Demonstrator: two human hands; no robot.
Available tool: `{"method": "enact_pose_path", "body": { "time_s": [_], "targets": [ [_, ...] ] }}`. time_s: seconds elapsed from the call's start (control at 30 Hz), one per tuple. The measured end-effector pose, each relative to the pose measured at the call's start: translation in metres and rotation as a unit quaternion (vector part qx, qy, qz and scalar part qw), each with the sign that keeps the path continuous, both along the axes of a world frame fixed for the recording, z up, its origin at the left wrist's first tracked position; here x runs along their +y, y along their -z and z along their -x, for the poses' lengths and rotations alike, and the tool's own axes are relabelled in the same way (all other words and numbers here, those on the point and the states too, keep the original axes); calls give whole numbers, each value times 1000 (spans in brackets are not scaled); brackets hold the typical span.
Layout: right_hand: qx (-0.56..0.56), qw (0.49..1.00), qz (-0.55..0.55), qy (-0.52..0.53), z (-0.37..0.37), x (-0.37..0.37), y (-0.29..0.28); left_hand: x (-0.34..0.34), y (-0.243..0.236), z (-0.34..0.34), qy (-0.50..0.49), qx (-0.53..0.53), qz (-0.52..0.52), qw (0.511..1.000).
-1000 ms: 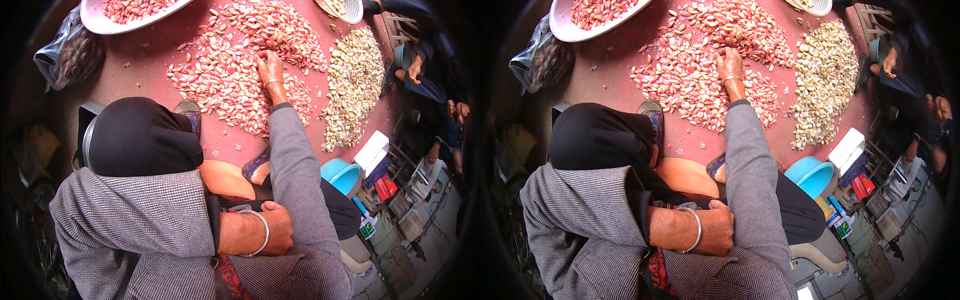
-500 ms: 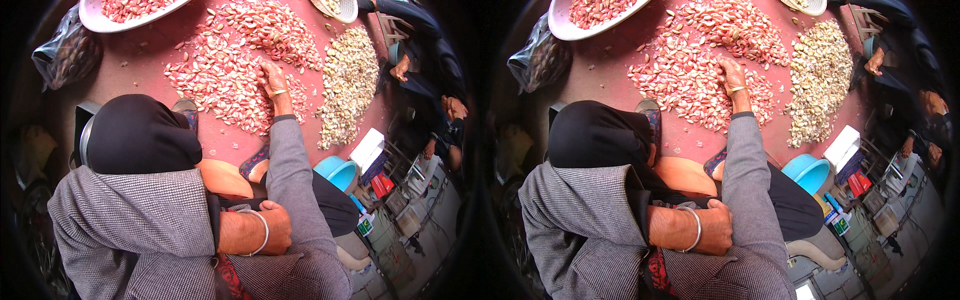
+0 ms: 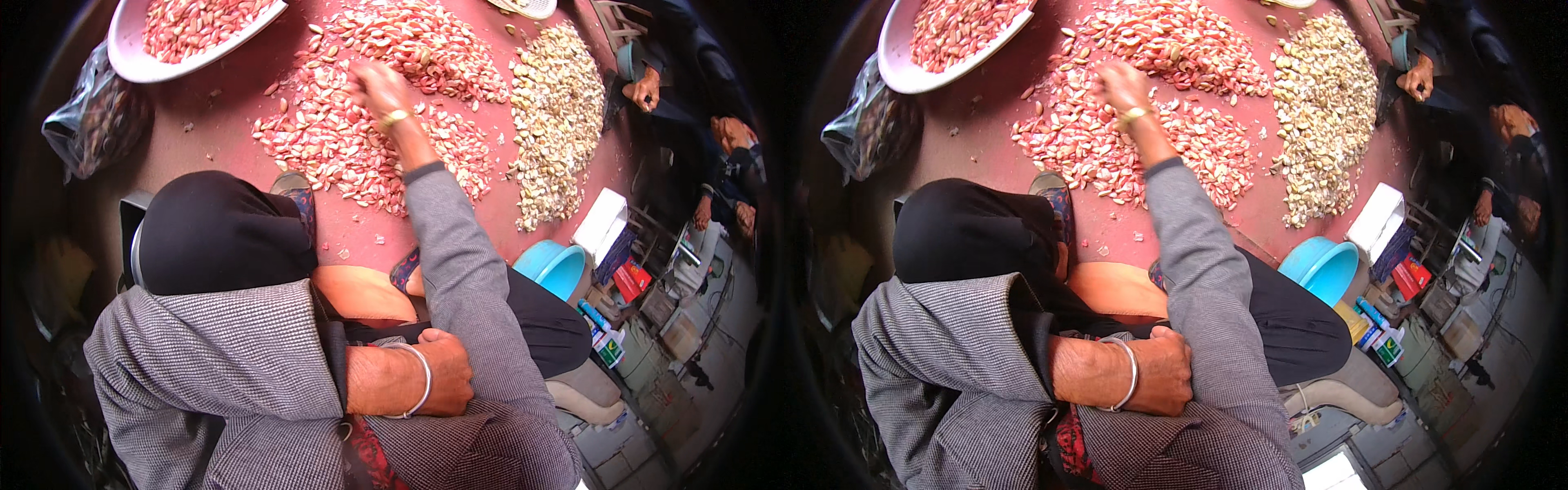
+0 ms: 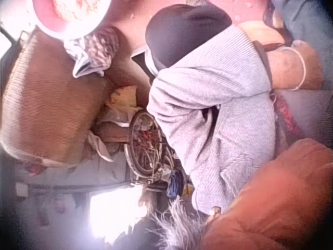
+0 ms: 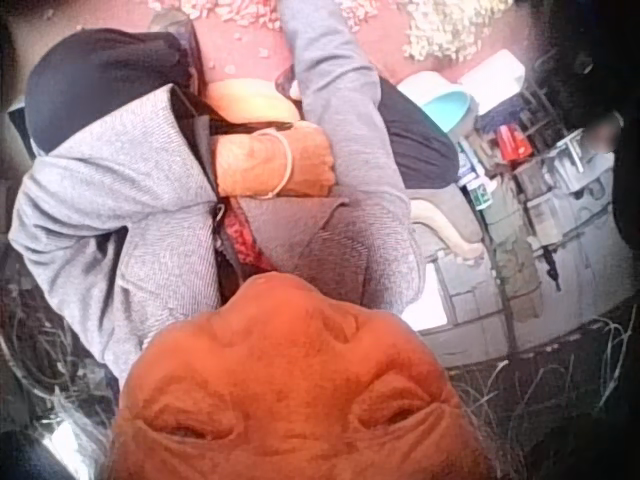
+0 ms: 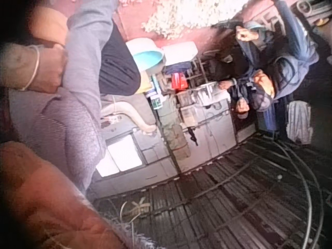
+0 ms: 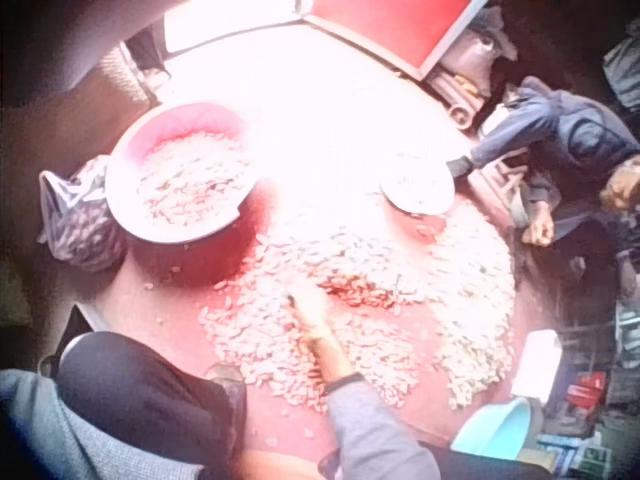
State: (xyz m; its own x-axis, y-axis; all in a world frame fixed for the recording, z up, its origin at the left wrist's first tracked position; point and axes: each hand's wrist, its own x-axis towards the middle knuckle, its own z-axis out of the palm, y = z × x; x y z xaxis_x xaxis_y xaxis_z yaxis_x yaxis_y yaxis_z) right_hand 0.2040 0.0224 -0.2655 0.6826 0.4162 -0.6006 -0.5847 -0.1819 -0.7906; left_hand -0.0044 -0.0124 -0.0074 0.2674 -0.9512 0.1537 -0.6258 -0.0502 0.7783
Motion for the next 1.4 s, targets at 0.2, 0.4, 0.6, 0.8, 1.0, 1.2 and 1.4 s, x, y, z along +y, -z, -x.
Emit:
{"method": "enact_pose_path", "body": {
  "time_s": [0.2, 0.4, 0.6, 0.8, 1.0, 1.2, 1.4],
  "targets": [
    [-192, 956, -208, -80, 0, 120, -44, 11, -2, -3, 4, 33, 1, 999],
    [-235, 964, 121, 7, 4, 0, 38, 16, 0, -1, -18, -20, 17, 1000],
    [-455, 828, 325, 35, -19, -129, 72, 18, -1, 2, -49, -69, 32, 996],
    [-544, 730, 404, -86, -28, -131, 73, 12, -4, -6, 5, -17, 16, 1000],
    [-469, 813, 343, -39, -22, -145, 72, 7, -2, -6, 14, 24, 0, 1000],
    [-466, 822, 323, 43, -21, -151, 73, 5, 1, -7, 14, 21, 4, 1000],
    [-537, 766, 354, -16, -25, -145, 76, 6, -1, -9, 11, 8, -6, 1000]
  ]
}}
